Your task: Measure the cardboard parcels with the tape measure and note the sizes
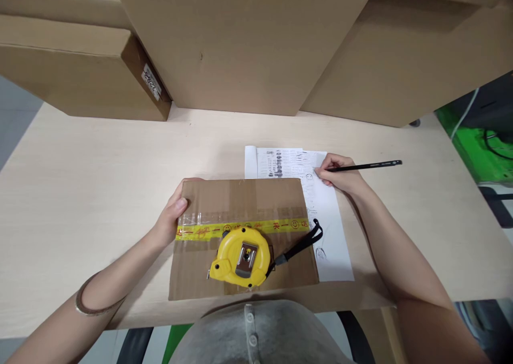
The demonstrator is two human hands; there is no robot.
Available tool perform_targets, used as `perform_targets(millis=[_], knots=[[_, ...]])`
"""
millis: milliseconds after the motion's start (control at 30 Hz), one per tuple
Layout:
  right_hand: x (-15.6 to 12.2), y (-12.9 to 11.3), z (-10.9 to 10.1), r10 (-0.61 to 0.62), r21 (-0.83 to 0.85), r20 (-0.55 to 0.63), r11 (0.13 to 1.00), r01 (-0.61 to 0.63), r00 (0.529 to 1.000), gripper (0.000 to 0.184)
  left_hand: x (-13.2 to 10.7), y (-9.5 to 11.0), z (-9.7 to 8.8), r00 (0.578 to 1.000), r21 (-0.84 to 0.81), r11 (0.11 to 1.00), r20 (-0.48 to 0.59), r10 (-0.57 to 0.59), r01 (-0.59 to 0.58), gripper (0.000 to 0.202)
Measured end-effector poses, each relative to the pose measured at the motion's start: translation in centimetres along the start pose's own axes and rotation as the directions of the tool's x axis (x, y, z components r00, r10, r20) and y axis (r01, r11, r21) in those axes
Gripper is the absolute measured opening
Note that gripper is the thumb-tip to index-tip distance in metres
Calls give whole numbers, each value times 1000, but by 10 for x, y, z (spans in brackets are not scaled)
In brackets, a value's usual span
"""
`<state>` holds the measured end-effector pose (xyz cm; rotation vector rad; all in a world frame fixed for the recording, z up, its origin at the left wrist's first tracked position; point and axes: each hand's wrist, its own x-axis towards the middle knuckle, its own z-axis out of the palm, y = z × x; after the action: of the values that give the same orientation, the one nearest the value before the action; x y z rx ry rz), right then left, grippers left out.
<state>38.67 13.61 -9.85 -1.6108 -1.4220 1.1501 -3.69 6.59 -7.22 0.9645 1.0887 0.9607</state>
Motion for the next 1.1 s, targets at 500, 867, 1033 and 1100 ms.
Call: perform_targets(millis=[500, 867, 1033, 1100], knots=[[1, 5, -3, -3, -25, 3, 1000, 3, 1000, 44, 1, -2, -3, 1000, 6, 1000, 11, 2, -2, 43], [-1, 3, -1, -7, -34, 5, 999, 7, 1000, 45, 1, -2, -3, 1000, 5, 1000, 17, -4, 4, 43], [1, 1, -1, 6, -95, 7, 995, -6, 1000, 44, 2, -4, -5, 1000, 36, 999, 12, 10, -10, 47], [2, -1, -2, 12, -135, 40, 991, -7, 999, 44, 3, -5, -6, 999, 41, 999, 20, 26, -27, 47]])
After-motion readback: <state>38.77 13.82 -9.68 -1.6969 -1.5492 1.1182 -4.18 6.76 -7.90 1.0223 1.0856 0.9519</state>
